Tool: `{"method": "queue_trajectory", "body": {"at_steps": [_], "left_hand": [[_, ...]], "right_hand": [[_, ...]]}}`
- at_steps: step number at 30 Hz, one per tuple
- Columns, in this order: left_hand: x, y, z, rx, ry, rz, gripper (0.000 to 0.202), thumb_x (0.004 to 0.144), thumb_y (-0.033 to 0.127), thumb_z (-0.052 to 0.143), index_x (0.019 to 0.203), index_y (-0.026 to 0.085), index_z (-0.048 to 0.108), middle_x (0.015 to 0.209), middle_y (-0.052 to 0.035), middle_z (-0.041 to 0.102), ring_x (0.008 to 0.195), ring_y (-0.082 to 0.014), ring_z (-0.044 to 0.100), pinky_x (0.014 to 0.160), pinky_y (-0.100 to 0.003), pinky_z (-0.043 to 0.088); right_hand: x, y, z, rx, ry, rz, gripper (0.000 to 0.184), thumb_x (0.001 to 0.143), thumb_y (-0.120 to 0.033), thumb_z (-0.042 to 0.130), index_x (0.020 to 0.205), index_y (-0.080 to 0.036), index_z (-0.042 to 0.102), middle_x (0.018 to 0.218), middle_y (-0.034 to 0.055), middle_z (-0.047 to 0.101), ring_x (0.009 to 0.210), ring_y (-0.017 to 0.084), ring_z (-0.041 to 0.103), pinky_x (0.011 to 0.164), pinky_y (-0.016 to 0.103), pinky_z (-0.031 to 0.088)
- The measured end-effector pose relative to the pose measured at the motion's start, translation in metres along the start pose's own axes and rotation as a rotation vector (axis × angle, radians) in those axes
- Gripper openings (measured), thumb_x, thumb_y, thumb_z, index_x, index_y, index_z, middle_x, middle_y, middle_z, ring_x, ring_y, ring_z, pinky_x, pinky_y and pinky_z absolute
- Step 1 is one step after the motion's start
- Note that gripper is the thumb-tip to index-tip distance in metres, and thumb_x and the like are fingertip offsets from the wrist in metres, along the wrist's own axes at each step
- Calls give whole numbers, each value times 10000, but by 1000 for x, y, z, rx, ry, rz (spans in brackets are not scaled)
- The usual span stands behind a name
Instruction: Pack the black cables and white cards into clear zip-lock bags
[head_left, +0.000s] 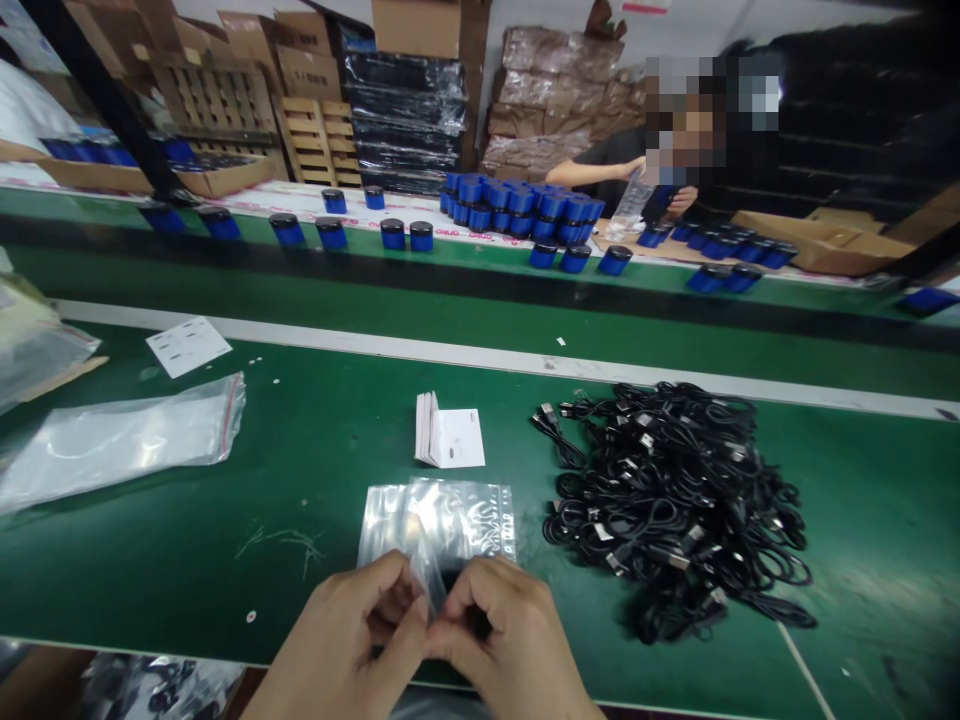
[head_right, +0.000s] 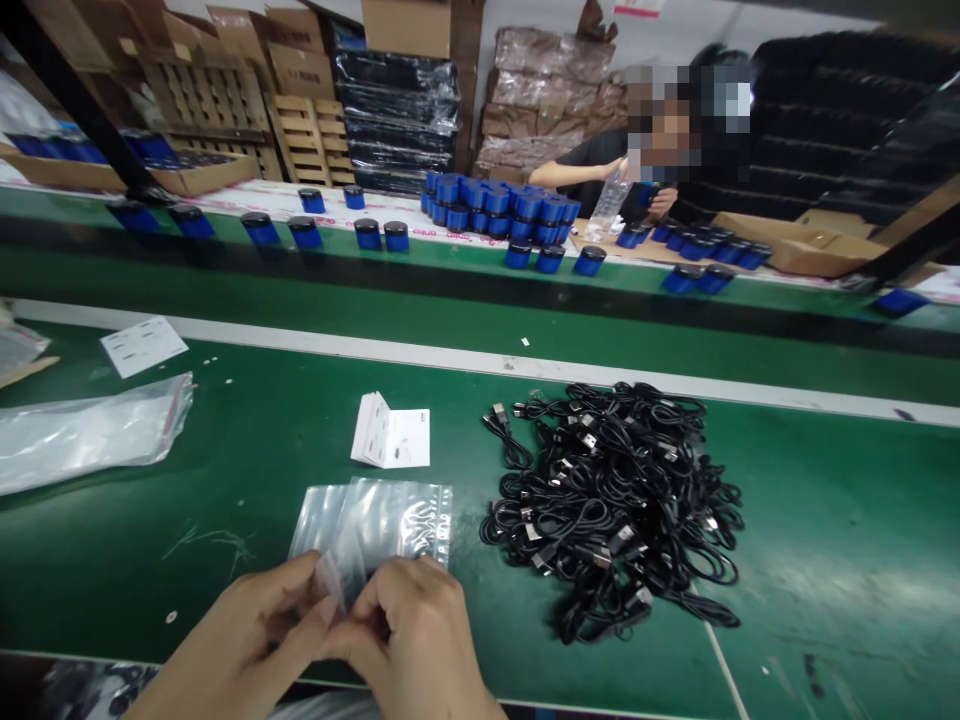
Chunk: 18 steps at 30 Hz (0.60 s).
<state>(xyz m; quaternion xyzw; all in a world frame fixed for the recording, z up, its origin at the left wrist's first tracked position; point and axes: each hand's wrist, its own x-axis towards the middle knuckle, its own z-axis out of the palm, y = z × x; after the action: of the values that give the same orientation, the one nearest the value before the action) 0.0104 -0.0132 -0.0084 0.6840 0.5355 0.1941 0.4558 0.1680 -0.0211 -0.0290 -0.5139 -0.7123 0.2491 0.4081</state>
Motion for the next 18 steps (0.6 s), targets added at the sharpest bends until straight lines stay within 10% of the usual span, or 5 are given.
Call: {"method": "queue_trajectory", "body": {"at_steps": [12,18], "left_hand": [[-1,-1,7,-96,5,18,259,895,364,403,696,217,478,615,26,544,581,-128,600,539,-194,472],[-1,-1,11,42,76,148,176,878,249,417,717,213,478,638,25,596,549,-103,627,530,-180,486]], "right_hand": [[-10,1,-8,90,-75,69,70,816,-134,532,811,-177,586,716,14,624,656,145,607,590,233,473],[-14,0,0,-88,10,-174,285,790,-74,500,1038,-153,616,886,63,713,737,194,662,674,308,531]]}}
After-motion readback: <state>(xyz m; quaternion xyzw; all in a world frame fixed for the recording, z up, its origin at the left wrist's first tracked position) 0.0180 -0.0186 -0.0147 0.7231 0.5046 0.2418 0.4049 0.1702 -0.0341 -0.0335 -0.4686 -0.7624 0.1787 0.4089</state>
